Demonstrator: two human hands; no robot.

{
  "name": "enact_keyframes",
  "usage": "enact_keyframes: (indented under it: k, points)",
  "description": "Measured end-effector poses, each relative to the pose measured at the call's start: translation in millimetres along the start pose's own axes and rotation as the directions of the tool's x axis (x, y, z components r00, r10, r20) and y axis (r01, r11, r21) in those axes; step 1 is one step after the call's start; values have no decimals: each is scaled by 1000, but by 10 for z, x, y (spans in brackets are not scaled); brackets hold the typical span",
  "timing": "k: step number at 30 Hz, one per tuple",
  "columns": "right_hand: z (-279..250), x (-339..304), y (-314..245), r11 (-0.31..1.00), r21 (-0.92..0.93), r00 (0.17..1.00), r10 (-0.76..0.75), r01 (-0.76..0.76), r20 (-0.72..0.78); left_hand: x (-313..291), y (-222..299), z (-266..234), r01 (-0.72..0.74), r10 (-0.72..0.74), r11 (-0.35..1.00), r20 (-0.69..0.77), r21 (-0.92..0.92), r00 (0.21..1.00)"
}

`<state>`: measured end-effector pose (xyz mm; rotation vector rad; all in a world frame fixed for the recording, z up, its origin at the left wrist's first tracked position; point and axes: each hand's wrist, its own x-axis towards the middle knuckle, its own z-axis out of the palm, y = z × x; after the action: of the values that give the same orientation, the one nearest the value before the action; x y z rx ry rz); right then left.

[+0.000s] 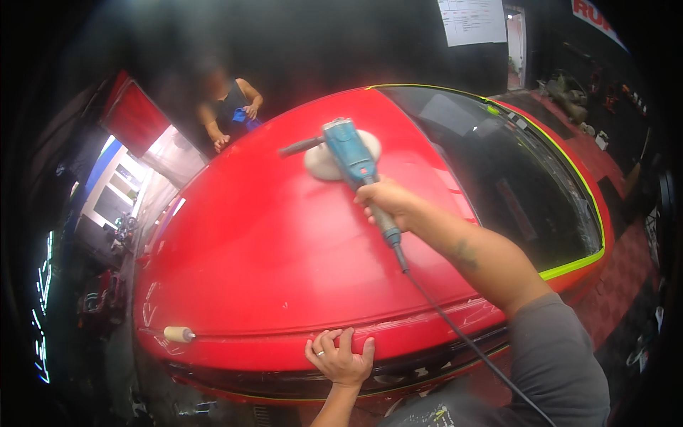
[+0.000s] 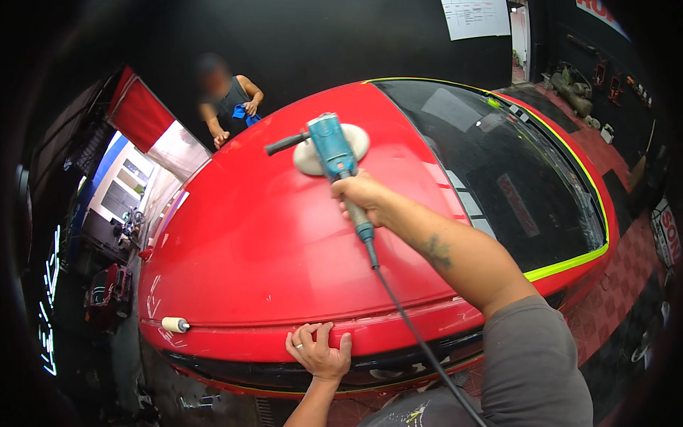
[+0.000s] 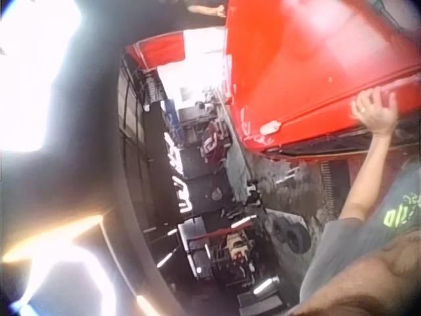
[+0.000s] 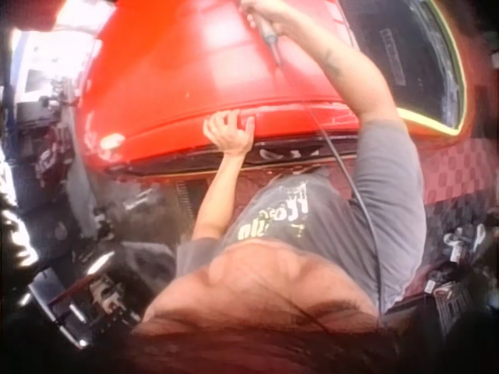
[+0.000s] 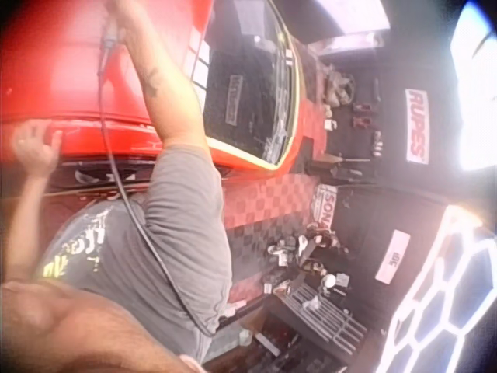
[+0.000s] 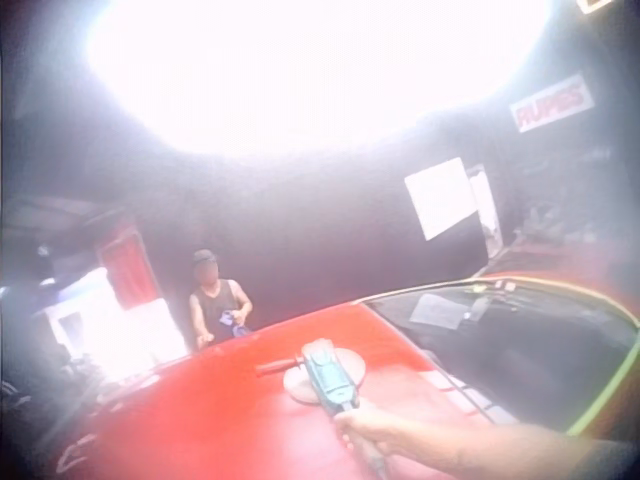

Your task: The person uses a dual-action polisher to buff the hood of a red car. They move the machine in circular and sweeping motions across the surface, occasionally pausing to apply a liquid from a spray bottle. A second person is visible in the background wiping the car's roof with a cloth.

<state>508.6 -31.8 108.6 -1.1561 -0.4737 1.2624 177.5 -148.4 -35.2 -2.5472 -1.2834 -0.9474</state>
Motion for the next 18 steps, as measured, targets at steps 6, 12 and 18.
enact_keyframes:
  k: [6, 12, 18]
  points:
    - [722, 51, 234, 995, -93, 990, -16, 29, 143, 37, 6, -5, -5, 5, 1000, 5, -16, 1000]
    - [1338, 122, 532, 982, -188, 965, 67, -19, 255, 49, 4, -47, -7, 7, 1000, 18, -28, 1000]
    - [1599, -29, 664, 981, -192, 980, 45, -7, 194, 68, 8, -94, -25, 25, 1000, 18, -4, 1000]
